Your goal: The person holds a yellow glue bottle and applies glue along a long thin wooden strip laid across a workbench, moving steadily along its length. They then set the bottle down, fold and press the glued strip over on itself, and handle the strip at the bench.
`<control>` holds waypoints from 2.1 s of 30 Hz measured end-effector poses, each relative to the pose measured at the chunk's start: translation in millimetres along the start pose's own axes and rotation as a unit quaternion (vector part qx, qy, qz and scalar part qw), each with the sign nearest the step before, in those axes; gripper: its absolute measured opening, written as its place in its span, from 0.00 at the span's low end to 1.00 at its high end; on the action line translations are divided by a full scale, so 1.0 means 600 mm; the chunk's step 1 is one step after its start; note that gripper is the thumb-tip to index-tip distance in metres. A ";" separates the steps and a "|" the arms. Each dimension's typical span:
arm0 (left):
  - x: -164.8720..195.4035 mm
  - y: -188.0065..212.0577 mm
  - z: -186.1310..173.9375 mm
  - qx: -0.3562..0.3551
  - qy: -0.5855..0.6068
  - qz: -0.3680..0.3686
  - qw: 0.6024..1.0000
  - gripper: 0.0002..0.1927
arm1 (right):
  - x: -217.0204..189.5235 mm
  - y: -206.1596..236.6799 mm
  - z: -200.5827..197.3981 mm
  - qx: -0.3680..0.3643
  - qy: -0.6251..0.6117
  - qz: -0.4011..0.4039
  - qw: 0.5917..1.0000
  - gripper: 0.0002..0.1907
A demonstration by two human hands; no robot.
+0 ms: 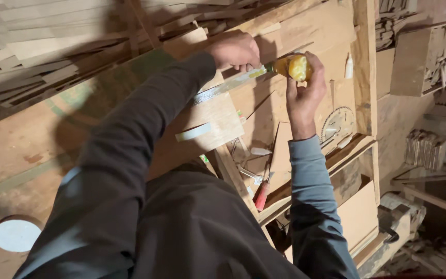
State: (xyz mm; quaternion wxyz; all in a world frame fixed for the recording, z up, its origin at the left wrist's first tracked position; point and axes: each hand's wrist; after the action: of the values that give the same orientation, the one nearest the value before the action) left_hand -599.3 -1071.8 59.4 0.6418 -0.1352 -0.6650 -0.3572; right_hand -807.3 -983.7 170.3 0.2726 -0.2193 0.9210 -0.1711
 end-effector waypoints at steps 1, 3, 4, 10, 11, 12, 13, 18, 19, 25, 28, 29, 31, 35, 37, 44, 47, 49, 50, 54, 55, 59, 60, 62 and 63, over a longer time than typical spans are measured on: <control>0.000 0.001 -0.001 0.000 -0.002 -0.001 1.000 0.11 | 0.003 -0.002 -0.003 0.000 0.010 -0.006 1.000 0.28; 0.001 0.002 -0.001 -0.002 -0.006 -0.007 1.000 0.11 | 0.006 -0.007 -0.010 -0.002 0.030 -0.016 0.999 0.28; 0.001 0.002 -0.001 -0.005 0.001 -0.004 1.000 0.11 | 0.008 -0.008 -0.014 -0.008 0.030 -0.017 0.999 0.29; 0.004 -0.003 0.003 -0.006 -0.002 -0.010 1.000 0.10 | 0.013 -0.022 -0.032 -0.021 0.043 -0.046 0.998 0.28; 0.005 -0.003 0.004 -0.004 0.003 -0.018 1.000 0.10 | 0.013 -0.023 -0.035 -0.023 0.045 -0.049 0.997 0.28; 0.005 -0.004 0.002 0.004 0.008 -0.025 1.000 0.10 | 0.014 -0.027 -0.037 -0.025 0.045 -0.059 0.997 0.28; 0.005 -0.005 0.000 0.004 -0.006 -0.020 1.000 0.10 | 0.016 -0.032 -0.039 -0.033 0.057 -0.079 0.995 0.29; 0.002 -0.011 -0.002 -0.018 -0.010 -0.004 1.000 0.11 | 0.016 -0.051 -0.054 -0.050 0.125 -0.140 0.981 0.30; 0.001 -0.012 -0.001 -0.017 -0.012 -0.002 1.000 0.10 | 0.014 -0.056 -0.060 -0.083 0.159 -0.158 0.971 0.28; -0.006 -0.017 0.001 -0.026 0.006 -0.007 1.000 0.10 | -0.011 -0.097 -0.144 -0.177 0.393 -0.254 0.866 0.24; -0.005 -0.015 0.001 -0.031 0.021 -0.010 0.999 0.10 | -0.020 -0.073 -0.207 -0.299 0.469 -0.220 0.801 0.31; -0.003 -0.015 0.001 -0.031 0.025 -0.015 0.999 0.10 | -0.015 -0.060 -0.209 -0.356 0.499 -0.195 0.766 0.34; 0.003 -0.012 -0.001 -0.032 0.030 -0.023 0.999 0.09 | -0.001 -0.018 -0.201 -0.460 0.493 -0.157 0.722 0.34; 0.013 -0.008 -0.004 -0.031 0.019 -0.062 0.997 0.08 | 0.040 0.097 -0.120 -0.561 0.434 -0.162 0.686 0.35; 0.011 -0.007 -0.008 -0.025 -0.002 -0.058 0.998 0.09 | 0.056 0.151 -0.083 -0.495 0.377 -0.183 0.761 0.33; 0.002 -0.019 -0.011 -0.027 -0.097 -0.005 0.995 0.10 | 0.050 0.212 -0.048 -0.389 0.246 -0.092 0.883 0.25; 0.011 -0.013 -0.004 -0.017 -0.070 -0.059 0.996 0.10 | -0.012 0.196 -0.067 -0.342 0.074 0.015 0.937 0.19; 0.014 -0.002 -0.003 -0.004 -0.048 -0.075 0.996 0.09 | -0.078 0.177 -0.045 -0.270 -0.042 -0.001 0.962 0.18; 0.014 0.003 -0.002 0.004 -0.051 -0.073 0.996 0.10 | -0.117 0.170 -0.023 -0.231 -0.082 -0.046 0.968 0.21; 0.004 0.001 -0.006 -0.033 -0.017 0.036 0.999 0.09 | -0.228 0.133 0.057 -0.298 -0.026 -0.087 0.950 0.24; 0.000 -0.008 -0.008 -0.044 -0.005 0.033 0.998 0.09 | -0.240 0.125 0.066 -0.274 -0.027 -0.085 0.958 0.22; -0.022 -0.035 0.006 -0.047 0.027 -0.015 0.998 0.08 | -0.271 0.126 0.074 -0.249 -0.032 -0.050 0.967 0.18; -0.024 -0.041 0.007 -0.032 0.022 -0.033 0.999 0.08 | -0.273 0.130 0.071 -0.253 -0.035 -0.041 0.966 0.18; -0.028 -0.046 0.011 -0.029 0.031 -0.023 0.999 0.08 | -0.272 0.138 0.065 -0.233 -0.012 -0.054 0.971 0.12; -0.028 -0.046 0.011 -0.028 0.034 -0.019 0.999 0.08 | -0.266 0.139 0.064 -0.220 -0.002 -0.060 0.974 0.10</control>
State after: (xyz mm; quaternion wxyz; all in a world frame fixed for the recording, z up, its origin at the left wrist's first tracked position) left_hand -619.7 -1082.5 35.9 0.6529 -0.1280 -0.6354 -0.3920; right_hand -690.5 -841.3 171.5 0.2088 -0.3291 0.9207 0.0201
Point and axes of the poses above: each hand's wrist, its own y-axis away from the middle knuckle, its own z-axis out of the palm, x = y × z, and after that the axes turned 4 degrees about -z, right-handed
